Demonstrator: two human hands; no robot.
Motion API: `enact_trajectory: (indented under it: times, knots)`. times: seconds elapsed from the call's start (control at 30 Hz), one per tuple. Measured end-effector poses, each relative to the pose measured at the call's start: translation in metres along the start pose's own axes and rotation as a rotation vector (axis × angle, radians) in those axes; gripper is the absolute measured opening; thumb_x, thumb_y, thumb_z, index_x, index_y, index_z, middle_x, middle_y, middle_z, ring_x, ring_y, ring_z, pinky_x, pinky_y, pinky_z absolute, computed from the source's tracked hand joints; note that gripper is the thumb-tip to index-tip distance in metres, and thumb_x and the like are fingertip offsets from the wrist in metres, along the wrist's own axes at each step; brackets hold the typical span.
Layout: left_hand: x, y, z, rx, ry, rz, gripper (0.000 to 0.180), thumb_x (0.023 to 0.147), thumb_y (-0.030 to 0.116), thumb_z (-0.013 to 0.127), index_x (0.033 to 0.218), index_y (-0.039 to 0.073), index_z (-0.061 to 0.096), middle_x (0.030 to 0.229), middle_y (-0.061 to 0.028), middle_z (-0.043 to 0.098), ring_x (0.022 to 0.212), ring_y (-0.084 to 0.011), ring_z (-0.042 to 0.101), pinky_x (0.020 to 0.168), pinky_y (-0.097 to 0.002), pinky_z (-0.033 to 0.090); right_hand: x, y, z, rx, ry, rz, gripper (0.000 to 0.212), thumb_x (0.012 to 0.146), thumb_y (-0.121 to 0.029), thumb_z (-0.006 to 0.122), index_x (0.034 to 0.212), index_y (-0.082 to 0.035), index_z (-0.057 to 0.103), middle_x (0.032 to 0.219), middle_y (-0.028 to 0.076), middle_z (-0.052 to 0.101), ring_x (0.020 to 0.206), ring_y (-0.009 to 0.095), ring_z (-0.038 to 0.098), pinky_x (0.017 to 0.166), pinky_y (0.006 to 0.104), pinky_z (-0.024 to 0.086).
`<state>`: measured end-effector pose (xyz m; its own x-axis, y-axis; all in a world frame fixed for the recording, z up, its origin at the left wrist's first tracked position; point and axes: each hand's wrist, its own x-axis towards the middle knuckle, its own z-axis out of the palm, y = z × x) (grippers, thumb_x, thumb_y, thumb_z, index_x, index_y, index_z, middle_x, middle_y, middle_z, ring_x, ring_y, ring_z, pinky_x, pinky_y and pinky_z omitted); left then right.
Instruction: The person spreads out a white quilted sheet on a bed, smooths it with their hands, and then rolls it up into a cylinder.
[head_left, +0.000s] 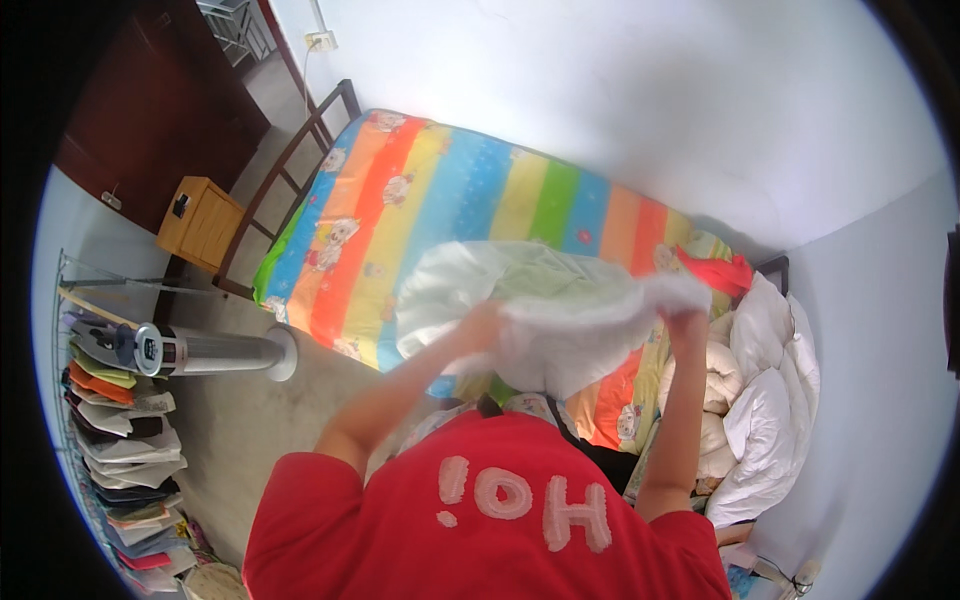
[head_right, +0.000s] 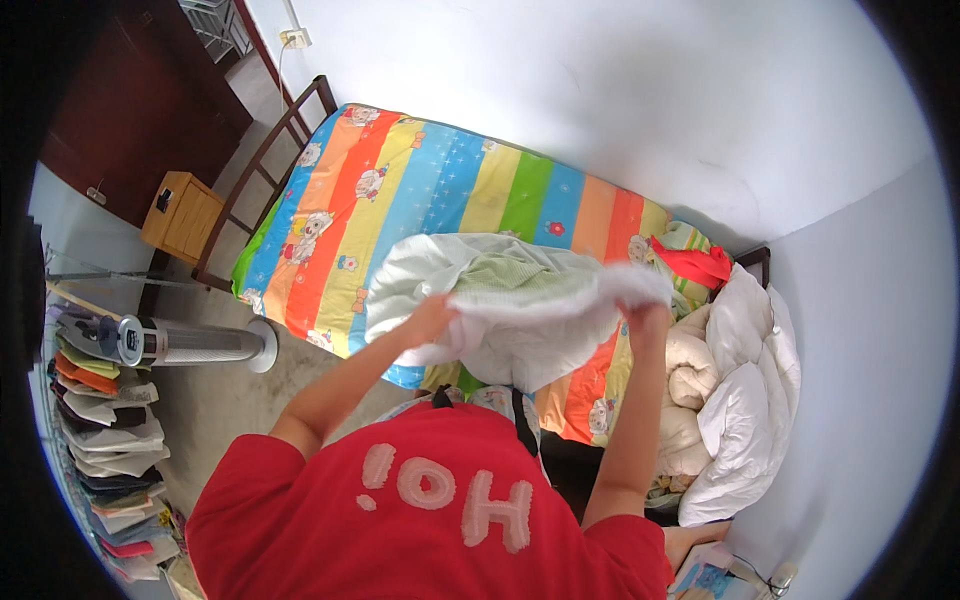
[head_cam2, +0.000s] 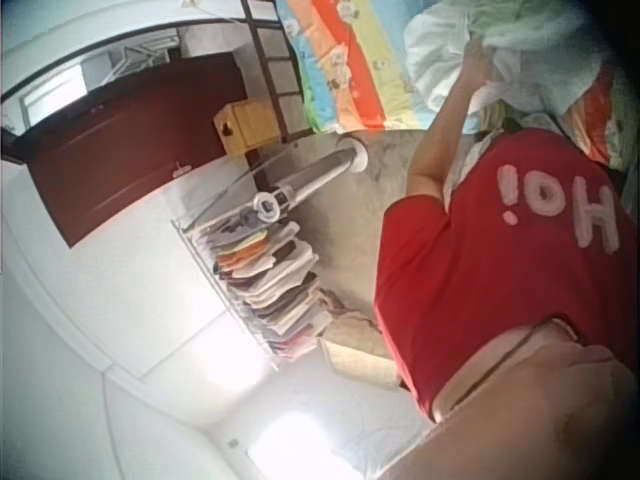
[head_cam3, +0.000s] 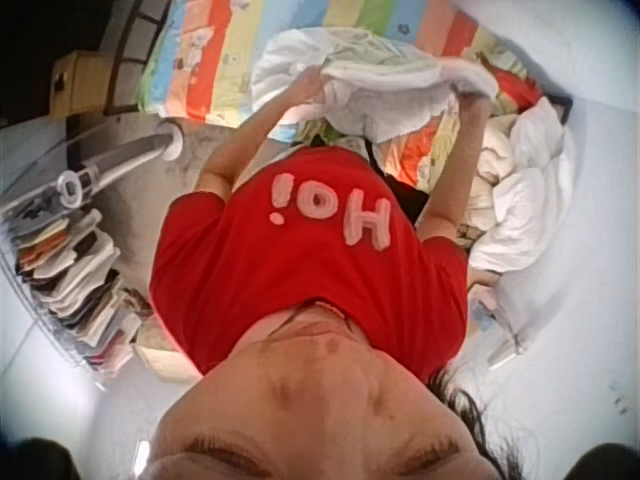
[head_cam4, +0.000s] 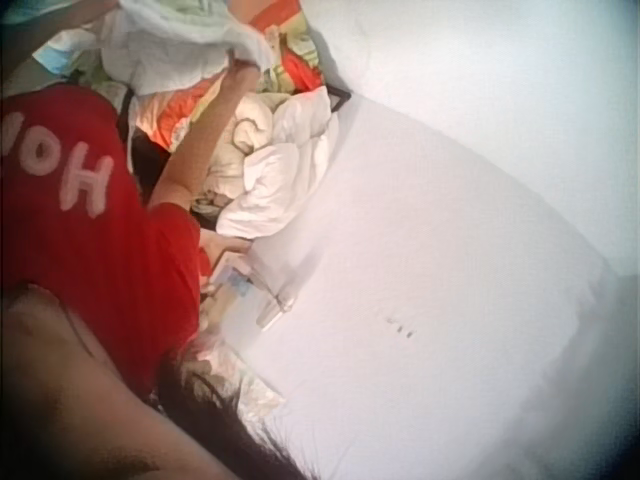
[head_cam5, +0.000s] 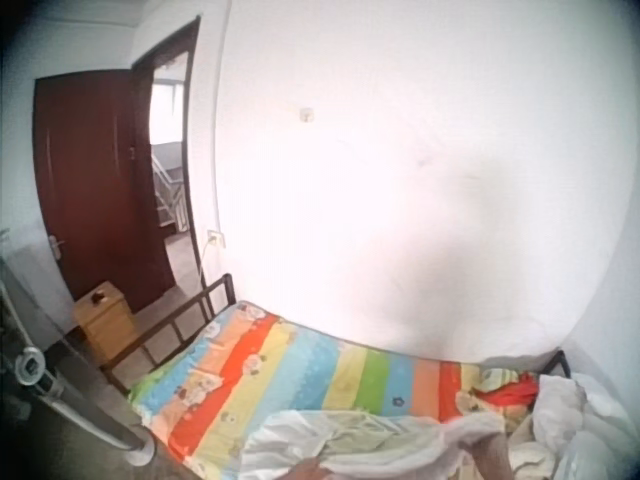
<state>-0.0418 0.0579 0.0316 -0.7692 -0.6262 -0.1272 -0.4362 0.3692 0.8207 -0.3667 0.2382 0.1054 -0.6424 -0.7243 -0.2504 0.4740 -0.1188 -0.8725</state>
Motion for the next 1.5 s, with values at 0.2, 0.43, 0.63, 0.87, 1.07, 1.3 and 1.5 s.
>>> enact_trajectory:
  times: [0.2, 0.43, 0.63, 0.87, 1.07, 1.3, 1.5]
  knots:
    - [0.045, 0.144, -0.17, -1.545, 0.422, 0.092, 0.023, 0.091, 0.016, 0.042, 0.105, -0.001, 0.05, 0.089, -0.0091, 0.054, 0.077, -0.0168, 0.054, 0.069, -0.0302, 0.046, -0.025, -0.038, 0.227, -0.484, -0.444, -0.503, 0.076, 0.081, -0.016, 0.058, 0.141, -0.005, 0.012, 0.146, 0.012, 0.014, 0.134, 0.026, 0.019, 0.105, 0.0389, 0.022]
    - [0.047, 0.106, -0.22, -1.567, 0.577, 0.213, 0.02, 0.09, 0.017, 0.046, 0.104, 0.003, 0.049, 0.077, -0.0066, 0.054, 0.066, -0.0162, 0.052, 0.06, -0.0289, 0.045, -0.047, 0.073, 0.201, -1.163, -0.258, -0.423, 0.052, 0.077, -0.02, 0.064, 0.121, 0.001, 0.046, 0.114, 0.018, 0.053, 0.101, 0.033, 0.052, 0.084, 0.0373, 0.04]
    - [0.018, 0.02, -0.103, -0.658, 0.269, -0.409, 0.041, 0.083, 0.033, 0.057, 0.114, 0.008, 0.046, 0.105, -0.0046, 0.054, 0.088, -0.0149, 0.052, 0.073, -0.0312, 0.045, -0.035, 0.112, 0.199, -0.64, -0.134, 0.141, 0.034, 0.083, -0.021, 0.06, 0.106, 0.004, 0.056, 0.089, 0.009, 0.061, 0.074, 0.016, 0.055, 0.064, 0.0284, 0.044]
    - [-0.027, 0.037, -0.017, -0.903, 0.265, -0.479, 0.062, 0.077, 0.038, 0.068, 0.118, 0.002, 0.037, 0.105, -0.0104, 0.051, 0.081, -0.0173, 0.055, 0.063, -0.0318, 0.047, -0.035, 0.127, 0.225, -0.425, -0.306, 0.206, 0.031, 0.084, -0.024, 0.061, 0.095, 0.005, 0.058, 0.081, 0.005, 0.057, 0.07, 0.01, 0.051, 0.057, 0.0232, 0.04]
    - [-0.036, 0.0, -0.014, -0.317, 0.336, -0.238, 0.033, 0.08, 0.026, 0.065, 0.098, 0.003, 0.049, 0.087, -0.007, 0.058, 0.077, -0.0163, 0.057, 0.066, -0.0305, 0.049, -0.036, 0.142, 0.215, -0.432, -0.305, 0.305, 0.034, 0.089, -0.029, 0.052, 0.085, 0.003, 0.062, 0.074, 0.003, 0.058, 0.069, 0.01, 0.051, 0.057, 0.0254, 0.041]
    - [-0.046, -0.011, -0.054, -1.236, 0.429, -0.403, 0.02, 0.091, 0.016, 0.045, 0.107, 0.005, 0.048, 0.105, -0.0103, 0.059, 0.091, -0.025, 0.059, 0.083, -0.0393, 0.048, -0.008, 0.094, 0.18, 0.164, -0.15, 0.059, 0.037, 0.089, -0.031, 0.05, 0.105, 0.002, 0.055, 0.098, 0.009, 0.061, 0.089, 0.018, 0.059, 0.076, 0.0298, 0.048]
    - [-0.045, -0.023, -0.028, -1.299, 0.174, -0.064, 0.038, 0.09, 0.014, 0.036, 0.125, -0.001, 0.038, 0.121, -0.0141, 0.051, 0.109, -0.0267, 0.051, 0.096, -0.0398, 0.039, -0.03, 0.124, 0.168, 0.228, -0.227, 0.484, 0.042, 0.087, -0.028, 0.055, 0.117, 0.0, 0.046, 0.112, 0.011, 0.056, 0.102, 0.024, 0.055, 0.088, 0.0384, 0.046]
